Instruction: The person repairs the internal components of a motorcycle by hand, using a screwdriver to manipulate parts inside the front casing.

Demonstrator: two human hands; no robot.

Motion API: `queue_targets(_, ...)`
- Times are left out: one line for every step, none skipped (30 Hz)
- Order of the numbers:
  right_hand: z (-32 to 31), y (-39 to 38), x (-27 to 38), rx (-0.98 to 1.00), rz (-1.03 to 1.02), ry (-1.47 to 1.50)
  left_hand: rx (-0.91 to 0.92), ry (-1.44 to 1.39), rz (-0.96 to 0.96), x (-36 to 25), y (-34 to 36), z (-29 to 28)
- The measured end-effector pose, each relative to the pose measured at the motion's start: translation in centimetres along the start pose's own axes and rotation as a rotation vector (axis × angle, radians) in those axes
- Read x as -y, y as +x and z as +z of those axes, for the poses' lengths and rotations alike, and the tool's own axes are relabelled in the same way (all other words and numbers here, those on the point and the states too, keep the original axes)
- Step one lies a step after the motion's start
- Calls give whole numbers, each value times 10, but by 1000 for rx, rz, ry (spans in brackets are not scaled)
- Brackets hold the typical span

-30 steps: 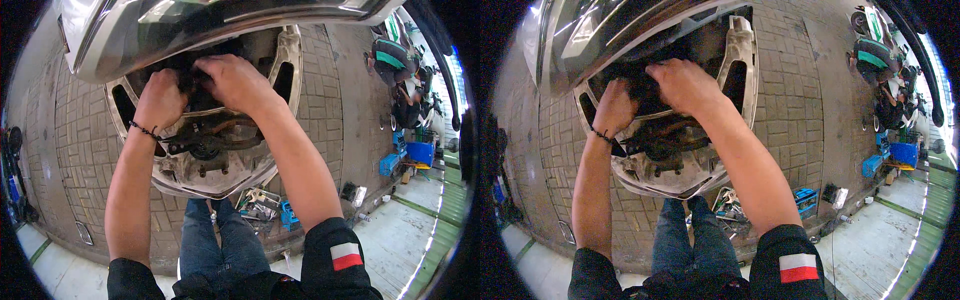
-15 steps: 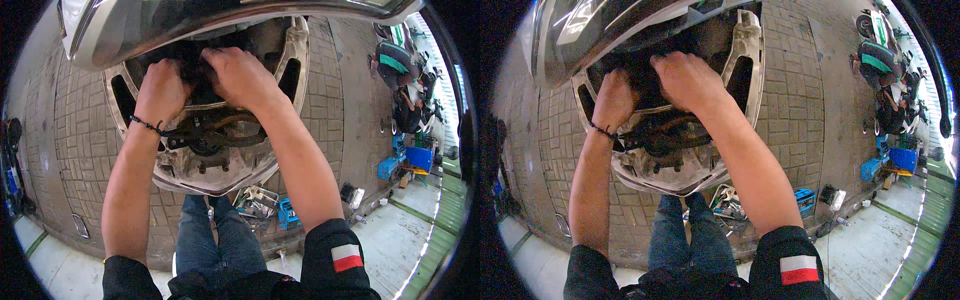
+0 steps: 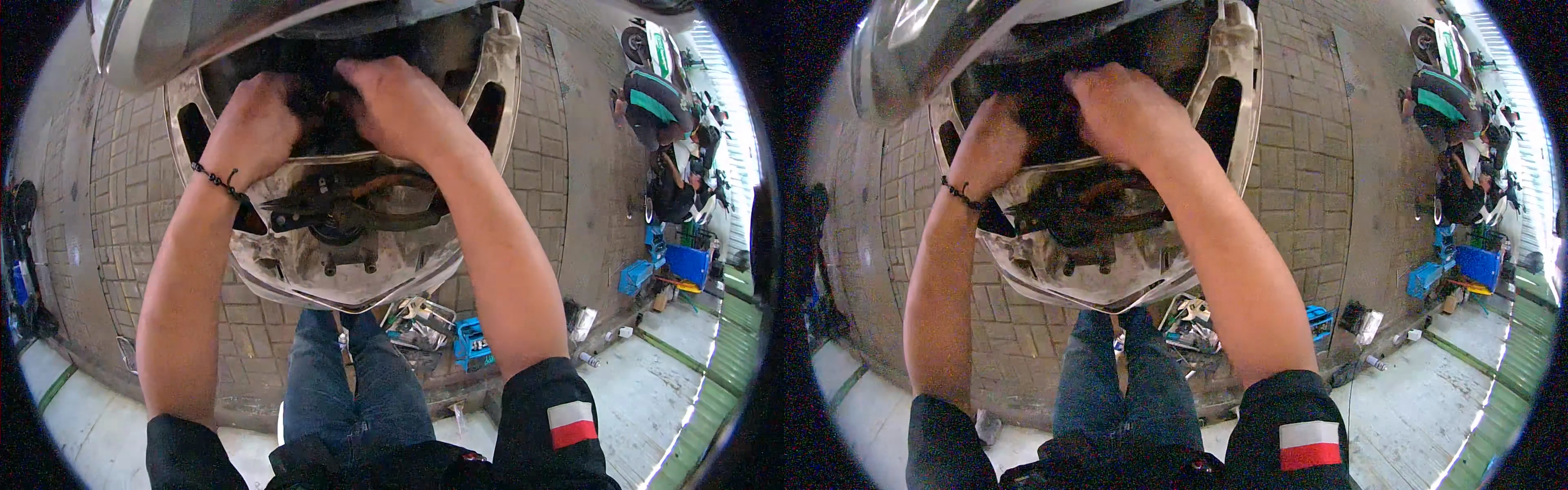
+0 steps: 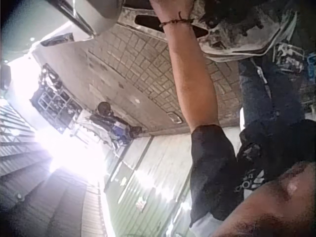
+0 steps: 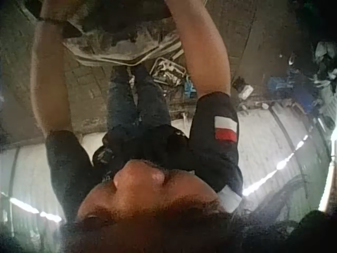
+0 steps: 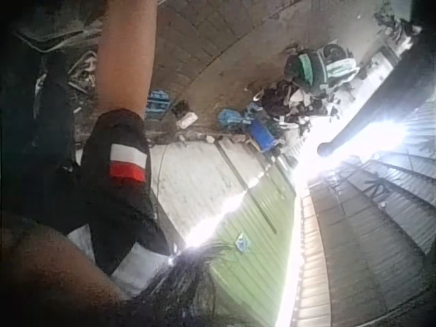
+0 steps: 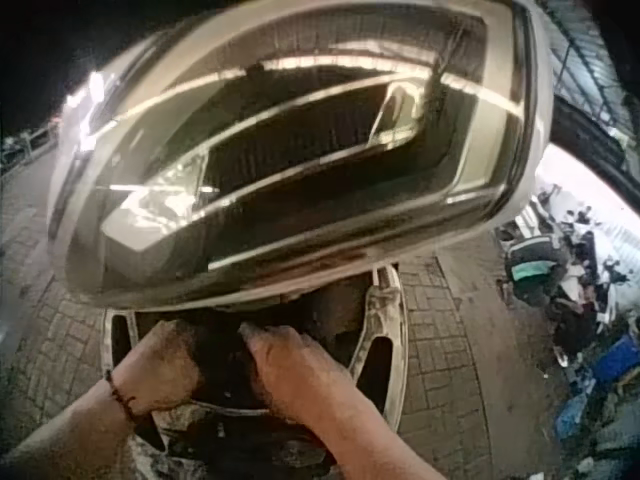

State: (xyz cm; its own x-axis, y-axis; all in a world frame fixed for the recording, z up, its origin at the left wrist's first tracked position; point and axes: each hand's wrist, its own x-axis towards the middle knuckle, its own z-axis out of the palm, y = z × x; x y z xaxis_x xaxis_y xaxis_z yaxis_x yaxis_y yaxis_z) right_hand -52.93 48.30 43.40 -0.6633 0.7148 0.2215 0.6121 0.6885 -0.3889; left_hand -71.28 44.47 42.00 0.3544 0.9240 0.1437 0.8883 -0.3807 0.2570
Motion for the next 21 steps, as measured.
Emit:
queue_targets(1,0,-2,30,11,1,-9,-55,-41,-1,0,1)
queue_targets(2,1,-5,60,21,2,-14,-82,-71,-3,0,1)
queue_targets(2,3,-6,89,30,4,-22,-106,-103,-5,0,-1)
queue_targets(3,2,-7,74,30,11,-27,-104,-124,-7,0,-3)
queue_targets(4,2,-7,58,30,18,-18,-90,-134,-9,0,-4)
queue_targets(5,2,-5,44,30,24,-9,-77,-144,-10,0,-5)
queue_targets(3,2,-4,57,56,25,13,-53,-143,-11,1,-5)
queue_targets(1,1,-1,70,83,25,35,-30,-142,-11,1,-4)
queue_targets(-1,1,1,81,107,25,9,-53,-142,-11,1,-4)
queue_targets(1,1,0,53,102,28,-17,-77,-142,-11,1,-3)
queue_targets(3,1,-3,24,98,32,-43,-100,-142,-10,0,-3)
queue_targets(5,1,-2,-3,92,38,-53,-83,-128,-8,0,-1)
queue_targets(5,2,-2,24,115,58,-62,-65,-114,-6,-1,2)
queue_targets(4,3,-1,52,139,78,-71,-47,-100,-4,-1,4)
queue_targets(2,3,0,78,165,93,-65,6,-74,-5,-1,4)
queue_targets(4,3,-3,68,141,96,-58,59,-48,-6,-2,3)
queue_targets(9,4,-9,58,118,99,-51,112,-23,-6,-2,2)
queue_targets(10,5,-10,45,93,103,-69,56,-45,-8,-2,0)
queue_targets(10,5,-11,42,82,97,-86,1,-67,-11,-2,-2)
queue_targets(9,6,-12,39,72,90,-104,-55,-88,-13,-1,-4)
queue_targets(10,6,-12,39,62,85,-79,-36,-96,-11,-1,-2)
